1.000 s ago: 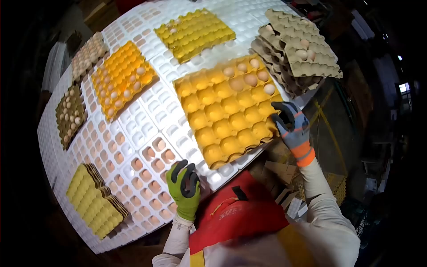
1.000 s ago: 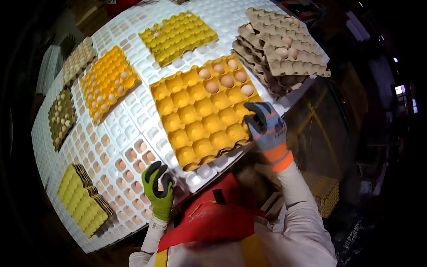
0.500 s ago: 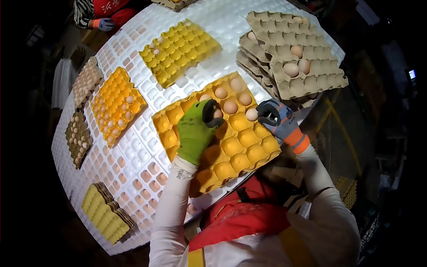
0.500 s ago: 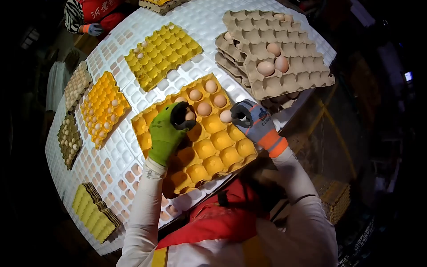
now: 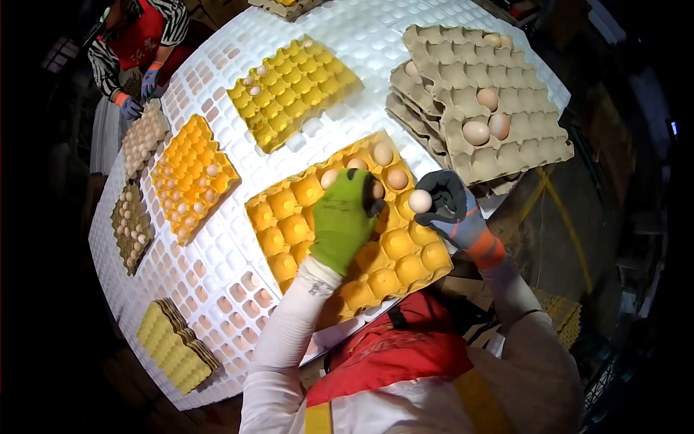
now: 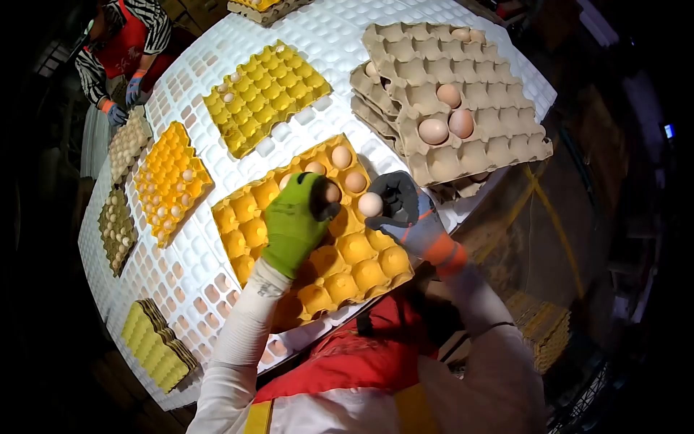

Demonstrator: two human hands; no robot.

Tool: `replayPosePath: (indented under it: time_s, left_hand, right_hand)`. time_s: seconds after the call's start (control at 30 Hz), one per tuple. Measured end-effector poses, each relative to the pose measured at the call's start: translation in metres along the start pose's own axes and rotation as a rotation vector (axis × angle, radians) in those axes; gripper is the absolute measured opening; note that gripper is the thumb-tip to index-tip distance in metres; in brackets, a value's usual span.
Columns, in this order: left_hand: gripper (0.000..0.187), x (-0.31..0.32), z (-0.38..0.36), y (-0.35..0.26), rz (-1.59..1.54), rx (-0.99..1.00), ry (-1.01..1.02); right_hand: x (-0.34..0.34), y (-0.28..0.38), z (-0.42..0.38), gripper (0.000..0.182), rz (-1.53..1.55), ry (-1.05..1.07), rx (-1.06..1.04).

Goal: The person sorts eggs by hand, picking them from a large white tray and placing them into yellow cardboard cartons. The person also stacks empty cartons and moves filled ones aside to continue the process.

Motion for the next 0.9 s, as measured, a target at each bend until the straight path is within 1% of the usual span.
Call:
replayPosePath:
  time_s: [0.03, 0.1, 0.13, 0.17, 0.2, 0.23, 0.27, 0.3, 0.33, 0.37, 0.43, 0.47, 0.5, 0.57, 0.7, 0.73, 0.83, 0.87, 0.9]
  left_hand:
    - [0.042, -0.013, -0.004, 0.0, -0.287, -0.122, -0.007]
    - [0.047, -0.035, -0.015, 0.011, -0.952, -0.383, 0.064]
    - [0.048, -0.046, -0.022, 0.025, -1.14, -0.418, 0.021]
    - [0.048, -0.055, -0.027, 0.032, -1.328, -0.456, -0.026]
    - [0.052, -0.058, -0.028, 0.027, -1.463, -0.375, -0.154]
    - [0.048, -0.062, -0.028, 0.045, -1.228, -0.38, -0.129]
    - [0.044, -0.058, -0.024, 0.061, -0.939, -0.291, -0.114]
    - [0.041, -0.057, -0.019, 0.073, -0.649, -0.203, -0.088]
    - [0.038, -0.065, -0.011, 0.05, -0.288, -0.185, -0.091]
    - [0.04, -0.068, -0.004, 0.039, 0.041, -0.166, -0.017]
    - [0.037, -0.058, 0.013, 0.025, 0.354, -0.203, 0.161]
    - [0.029, -0.05, 0.016, 0.024, 0.415, -0.171, 0.144]
    - [0.021, -0.042, 0.018, 0.024, 0.475, -0.158, 0.12]
    - [0.013, -0.039, 0.026, 0.018, 0.507, -0.22, 0.145]
    - [0.008, -0.047, 0.029, 0.022, 0.42, -0.267, 0.141]
    - [0.008, -0.047, 0.027, 0.027, 0.385, -0.258, 0.131]
    - [0.011, -0.051, 0.022, 0.029, 0.326, -0.268, 0.125]
    - [0.012, -0.052, 0.023, 0.029, 0.315, -0.28, 0.124]
    - [0.014, -0.051, 0.022, 0.03, 0.316, -0.27, 0.098]
  right_hand:
    - [0.001, 0.002, 0.001, 0.046, 0.195, 0.0, 0.033]
    - [0.006, 0.011, 0.004, 0.05, 0.589, -0.009, 0.09]
    - [0.006, 0.012, 0.005, 0.053, 0.655, 0.013, 0.102]
    - [0.006, 0.015, 0.007, 0.053, 0.489, 0.019, 0.077]
    - [0.005, 0.02, 0.011, 0.053, 0.325, 0.031, 0.053]
    - [0.005, 0.022, 0.015, 0.051, 0.178, 0.052, 0.073]
    - [0.006, 0.025, 0.019, 0.05, 0.031, 0.075, 0.09]
    - [0.012, 0.008, 0.022, 0.05, 0.074, 0.029, 0.037]
    - [0.018, 0.021, 0.027, 0.05, -0.384, 0.029, -0.002]
    - [0.023, 0.034, 0.034, 0.049, -0.845, 0.025, -0.043]
    - [0.03, 0.009, 0.046, 0.046, -1.291, 0.058, 0.088]
    - [0.032, 0.002, 0.052, 0.045, -1.514, 0.073, 0.156]
    - [0.03, 0.004, 0.055, 0.044, -1.454, 0.072, 0.104]
    - [0.024, 0.015, 0.055, 0.043, -1.331, 0.082, 0.004]
    - [0.011, 0.018, 0.045, 0.042, -0.822, -0.081, -0.274]
    - [0.009, 0.019, 0.044, 0.046, -0.775, -0.072, -0.326]
    - [0.013, 0.024, 0.038, 0.051, 0.415, 0.002, 0.194]
    - [0.017, 0.04, 0.043, 0.057, 0.568, 0.024, 0.214]
    - [0.019, 0.04, 0.048, 0.056, 0.535, 0.032, 0.162]
Point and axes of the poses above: each hand's wrist, its own z-axis towards the middle knuckle, its own x-axis out of the palm, y = z × x, the point moved 1 cm from there along z, towards the middle knuckle, and after that the axes turned 6 degrees about y, right-handed, at the moved point
